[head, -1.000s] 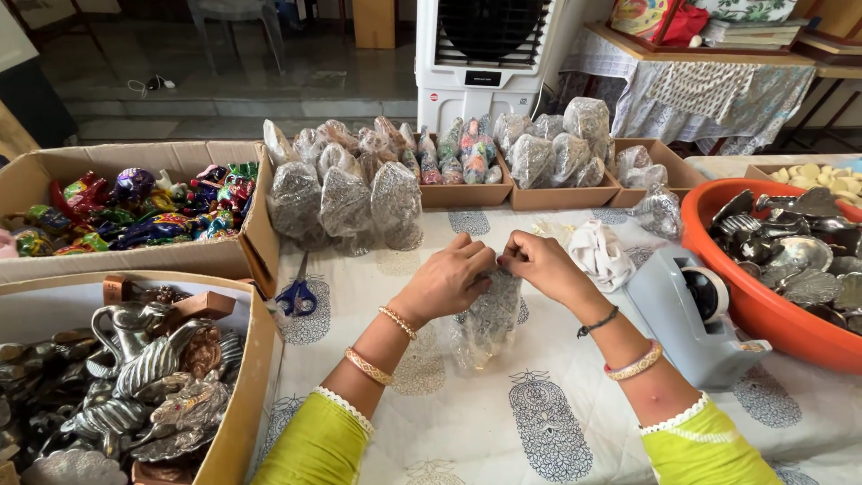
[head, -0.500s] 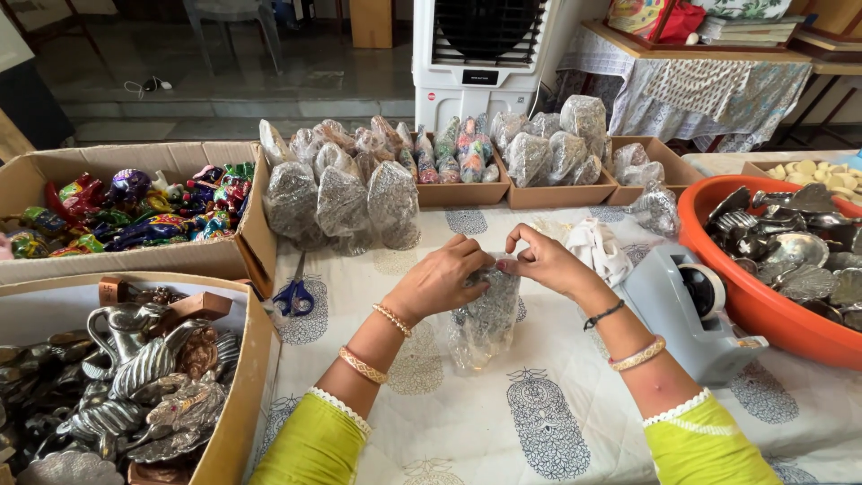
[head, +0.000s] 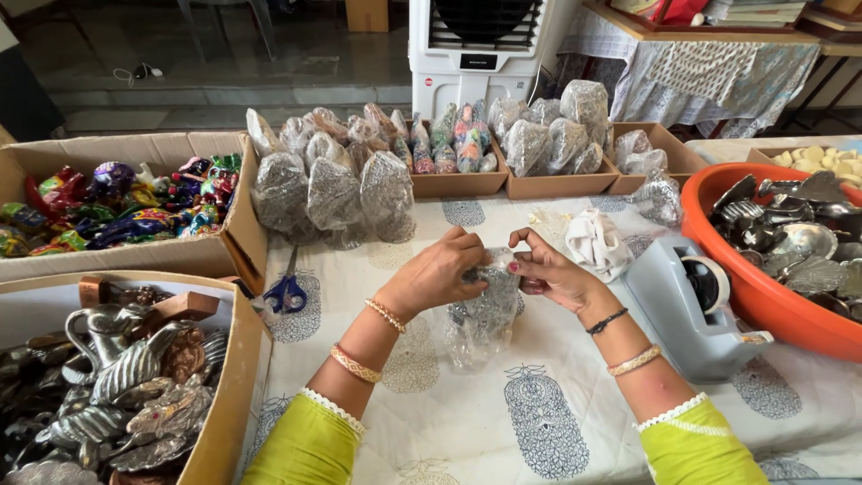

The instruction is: The person cleans a small decorative box with a cloth and then wraps it in bubble wrap by hand.

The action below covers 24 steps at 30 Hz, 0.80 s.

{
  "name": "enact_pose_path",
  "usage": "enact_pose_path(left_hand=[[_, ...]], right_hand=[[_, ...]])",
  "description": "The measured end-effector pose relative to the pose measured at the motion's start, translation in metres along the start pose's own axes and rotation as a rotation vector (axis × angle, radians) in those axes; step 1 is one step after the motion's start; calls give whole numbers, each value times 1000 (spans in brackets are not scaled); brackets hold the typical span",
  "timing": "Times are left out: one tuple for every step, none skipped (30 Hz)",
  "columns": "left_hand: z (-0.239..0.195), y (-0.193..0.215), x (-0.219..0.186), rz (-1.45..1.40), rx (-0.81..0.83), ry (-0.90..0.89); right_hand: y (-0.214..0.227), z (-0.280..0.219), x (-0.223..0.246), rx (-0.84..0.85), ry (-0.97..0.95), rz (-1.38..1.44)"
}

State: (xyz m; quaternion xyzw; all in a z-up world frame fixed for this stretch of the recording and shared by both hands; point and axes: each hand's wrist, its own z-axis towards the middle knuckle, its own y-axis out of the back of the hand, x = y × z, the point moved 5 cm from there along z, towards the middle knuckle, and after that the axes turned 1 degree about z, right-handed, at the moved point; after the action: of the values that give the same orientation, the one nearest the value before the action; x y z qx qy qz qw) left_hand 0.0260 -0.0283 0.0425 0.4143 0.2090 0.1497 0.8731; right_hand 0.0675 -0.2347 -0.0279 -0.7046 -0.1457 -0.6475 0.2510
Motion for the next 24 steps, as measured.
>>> enact_pose_path(left_hand=[[0,-1,1,-3,1,-1],[-1,-1,2,-27,-27,-10],[-2,-1,2,-52,-54,-18],[-4,-2,3,-52,-52,-19],[-5,-1,3,-52,-77,-18],[-5,0,4,-52,-105,-18],[-7,-2,4,-52,-106,-20],[-8,-2,7,-71,-113,-1],[-9,-3,9,-90,-119,17],[-10,-5,12,-87,-120,16],[-11,-8,17,-122,-120,49],[-11,-10,22,-157,-119,81],[-10,-11,23,-153,-119,79],[-10,-13,27,-213,-131,132],[-11,-15,31,-273,-143,186],[-11,-12,29,-271,-143,187],[-10,-11,28,-287,-128,209],[-10,-9,26,-304,-110,232],[-12,-12,30,-303,-110,234],[-12,-12,31,-296,-135,181],[-13,-13,32,-288,-159,128],[-13,-14,34,-289,-157,130],[-13,-14,34,-265,-156,110],[-14,-14,35,-242,-155,91]], right_hand=[[1,1,-3,-3,-1,0],[0,1,-5,-3,25,35],[0,1,-7,-4,50,71],[-2,0,-9,-5,51,72],[-2,0,-9,-38,58,89],[-1,-1,-9,-72,66,102],[-1,-3,-12,-72,67,100],[-1,-2,-13,-51,99,145],[-2,-2,-14,-29,130,189],[-3,-4,-14,-28,133,188],[-3,-5,-14,-55,161,190],[-2,-6,-13,-82,192,192],[6,-2,-21,-80,196,191],[14,-1,-25,-83,300,200],[22,0,-30,-88,404,209],[15,0,-26,-86,404,209],[11,-4,-17,-204,507,16],[6,-9,-9,-322,606,-179],[-4,-12,-1,-321,606,-177],[-16,-17,10,-330,654,-322],[-28,-22,20,-337,701,-469],[-30,-22,20,-338,699,-467],[-35,-22,20,-307,710,-571],[-41,-22,19,-275,718,-674]])
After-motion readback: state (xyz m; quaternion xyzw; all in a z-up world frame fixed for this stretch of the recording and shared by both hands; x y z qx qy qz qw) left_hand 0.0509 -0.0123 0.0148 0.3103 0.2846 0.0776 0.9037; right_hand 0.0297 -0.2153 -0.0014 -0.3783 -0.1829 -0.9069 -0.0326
